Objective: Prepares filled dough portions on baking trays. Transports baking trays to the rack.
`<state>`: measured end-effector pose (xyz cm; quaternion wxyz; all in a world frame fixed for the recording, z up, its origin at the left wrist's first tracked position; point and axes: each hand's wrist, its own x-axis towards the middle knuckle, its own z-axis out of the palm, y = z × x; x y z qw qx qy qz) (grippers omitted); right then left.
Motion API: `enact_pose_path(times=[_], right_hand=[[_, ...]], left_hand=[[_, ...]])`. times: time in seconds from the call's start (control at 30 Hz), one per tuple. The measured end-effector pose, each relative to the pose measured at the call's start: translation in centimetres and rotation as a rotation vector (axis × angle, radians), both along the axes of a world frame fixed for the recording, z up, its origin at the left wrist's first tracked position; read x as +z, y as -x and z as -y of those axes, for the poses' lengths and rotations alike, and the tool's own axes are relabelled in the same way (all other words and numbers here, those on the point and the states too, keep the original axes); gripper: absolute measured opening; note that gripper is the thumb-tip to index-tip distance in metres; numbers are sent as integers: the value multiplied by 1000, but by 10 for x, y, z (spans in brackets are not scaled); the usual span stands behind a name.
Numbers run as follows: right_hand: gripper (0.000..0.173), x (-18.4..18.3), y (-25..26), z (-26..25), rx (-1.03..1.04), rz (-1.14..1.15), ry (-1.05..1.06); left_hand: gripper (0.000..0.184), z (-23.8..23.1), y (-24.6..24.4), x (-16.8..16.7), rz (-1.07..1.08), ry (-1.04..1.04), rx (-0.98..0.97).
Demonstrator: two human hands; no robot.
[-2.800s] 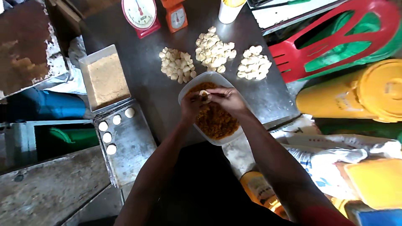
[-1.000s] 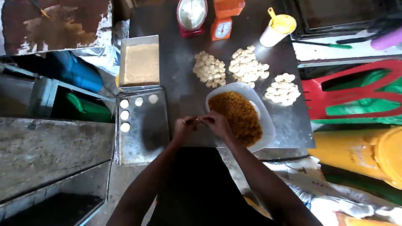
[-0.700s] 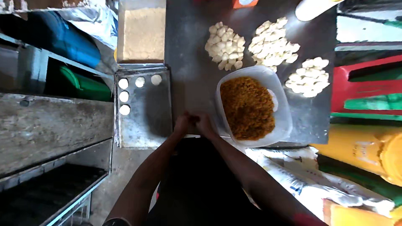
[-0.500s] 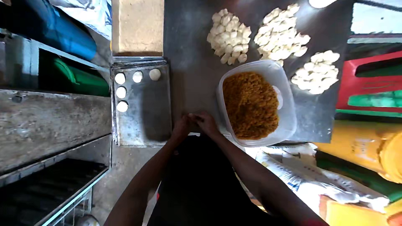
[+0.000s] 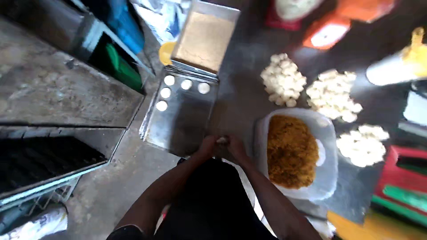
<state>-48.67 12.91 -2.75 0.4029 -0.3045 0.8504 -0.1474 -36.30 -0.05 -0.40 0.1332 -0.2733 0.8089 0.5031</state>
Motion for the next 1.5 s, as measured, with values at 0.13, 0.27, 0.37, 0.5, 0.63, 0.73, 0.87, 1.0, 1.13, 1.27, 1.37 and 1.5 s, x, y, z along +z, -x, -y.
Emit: enact_pose_path(times=[0.13, 0.27, 0.37, 0.5, 0.63, 0.73, 0.87, 1.0, 1.13, 1.27, 1.37, 1.5], right_hand=[[41, 32, -13, 25, 26, 103, 76], [35, 74, -69, 109, 214, 138, 445], [26, 42, -110, 183, 382, 52, 723], [31, -11, -150, 252, 504, -213, 894], [58, -53, -167, 258, 728, -376, 653], [71, -37, -171, 254, 729, -361, 522], [66, -3, -156, 255, 646, -93, 500], [44, 49, -96, 220, 511, 8, 611], [32, 103, 19, 109, 53, -126, 654], [29, 105, 179, 15, -156, -409, 346], [25, 80, 280, -8, -81, -441, 12], [27, 45, 327, -10, 106, -389, -147]], left_hand=[[35, 43, -90, 35, -84, 106, 341], [31, 82, -181, 12, -95, 306, 601], [30, 103, -223, 1, -74, 352, 691], [26, 136, -243, 8, -57, 363, 815], [27, 181, -233, 16, -44, 353, 896], [32, 217, -196, 23, -40, 327, 816], [41, 254, -122, 11, -6, 378, 548], [47, 265, -76, -8, 100, 413, 415], [45, 249, -61, -1, 192, 396, 507], [42, 225, -57, -2, 139, 562, 558], [47, 194, -51, 13, 60, 631, 648], [40, 134, -34, 44, -108, 628, 623]])
